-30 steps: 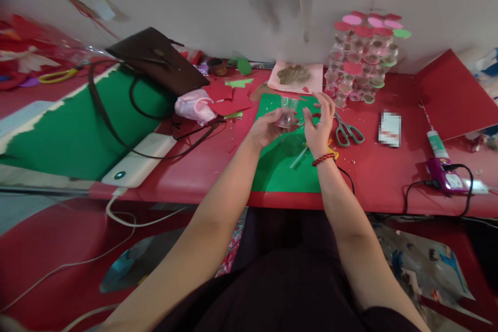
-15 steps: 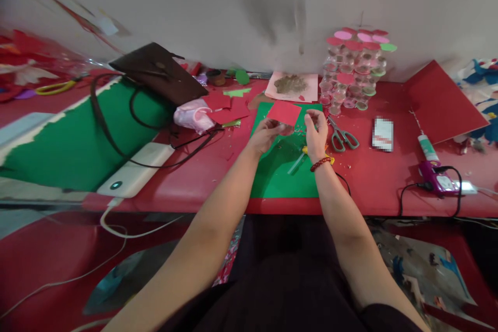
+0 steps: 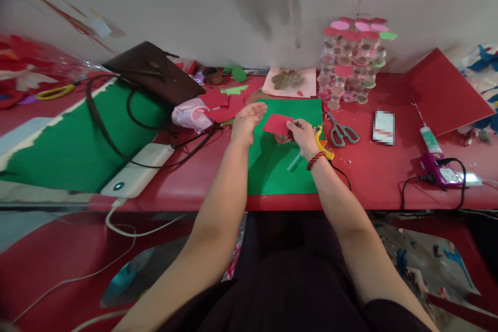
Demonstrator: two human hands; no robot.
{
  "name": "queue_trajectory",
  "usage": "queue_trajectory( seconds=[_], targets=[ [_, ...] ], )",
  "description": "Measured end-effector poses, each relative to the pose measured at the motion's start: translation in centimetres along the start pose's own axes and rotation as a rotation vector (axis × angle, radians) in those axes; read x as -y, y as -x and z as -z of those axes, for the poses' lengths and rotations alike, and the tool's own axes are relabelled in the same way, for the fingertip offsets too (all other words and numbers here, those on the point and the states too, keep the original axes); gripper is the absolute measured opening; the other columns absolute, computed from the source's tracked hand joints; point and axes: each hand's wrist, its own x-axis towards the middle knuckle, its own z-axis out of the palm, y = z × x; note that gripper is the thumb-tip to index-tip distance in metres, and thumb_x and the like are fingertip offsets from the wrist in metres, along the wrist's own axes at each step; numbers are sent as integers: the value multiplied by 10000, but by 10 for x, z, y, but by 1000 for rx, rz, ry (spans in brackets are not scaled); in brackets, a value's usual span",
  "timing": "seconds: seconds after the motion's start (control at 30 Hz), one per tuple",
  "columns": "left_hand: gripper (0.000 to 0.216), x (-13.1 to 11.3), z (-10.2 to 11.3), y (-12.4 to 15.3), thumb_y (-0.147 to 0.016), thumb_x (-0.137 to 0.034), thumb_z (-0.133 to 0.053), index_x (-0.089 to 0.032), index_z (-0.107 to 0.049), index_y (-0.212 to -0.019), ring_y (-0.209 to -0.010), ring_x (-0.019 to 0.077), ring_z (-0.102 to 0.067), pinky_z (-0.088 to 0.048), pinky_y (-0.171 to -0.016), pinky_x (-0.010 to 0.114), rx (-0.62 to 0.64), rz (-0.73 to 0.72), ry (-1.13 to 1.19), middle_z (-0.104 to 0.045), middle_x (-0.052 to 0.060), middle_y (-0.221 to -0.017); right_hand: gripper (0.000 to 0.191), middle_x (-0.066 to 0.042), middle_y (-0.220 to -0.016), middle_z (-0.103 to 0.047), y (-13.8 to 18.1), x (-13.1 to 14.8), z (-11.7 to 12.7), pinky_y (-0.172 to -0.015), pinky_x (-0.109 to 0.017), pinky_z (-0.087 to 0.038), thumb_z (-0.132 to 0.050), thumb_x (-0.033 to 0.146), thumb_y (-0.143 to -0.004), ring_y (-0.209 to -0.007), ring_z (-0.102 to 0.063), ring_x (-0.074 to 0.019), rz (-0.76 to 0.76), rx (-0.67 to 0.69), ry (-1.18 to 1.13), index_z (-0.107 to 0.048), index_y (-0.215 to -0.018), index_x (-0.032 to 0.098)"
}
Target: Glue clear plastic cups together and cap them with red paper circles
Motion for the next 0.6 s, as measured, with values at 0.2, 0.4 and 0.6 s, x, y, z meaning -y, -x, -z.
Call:
queue_trajectory(
  seconds=[0.2, 0.4, 0.6],
  targets=[
    [466, -46, -35, -5, -1057, -398, -459, -151, -662, -1395, -1442, 297, -562, -369, -1259, 453, 171, -332, -735, -665, 167, -1463, 255, 57, -506, -571, 2, 3, -7, -442, -194, -413, -591, 162, -981, -417, -514, -95, -80, 8, -14, -547, -736, 214],
    [663, -64, -78, 0, -1090, -537, -225, -242, -321, -1676, -1648, 311, -217, -162, -1334, 593, 443, -32, -1151, -317, 63, -1742, 236, 72, -511, -553, -4, 0, -1, -432, -188, -363, -495, 120, -968, -414, -504, -90, -63, -54, 74, -528, -759, 225],
    [671, -67, -75, 4, -1073, -570, -159, -319, -300, -1679, -1665, 278, -154, -90, -1338, 609, 459, 12, -1204, -256, 15, -1763, 170, 91, -618, -561, -5, -4, -3, -416, -187, -336, -522, 144, -959, -402, -491, -62, 33, -153, 34, -497, -819, 238]
  ],
)
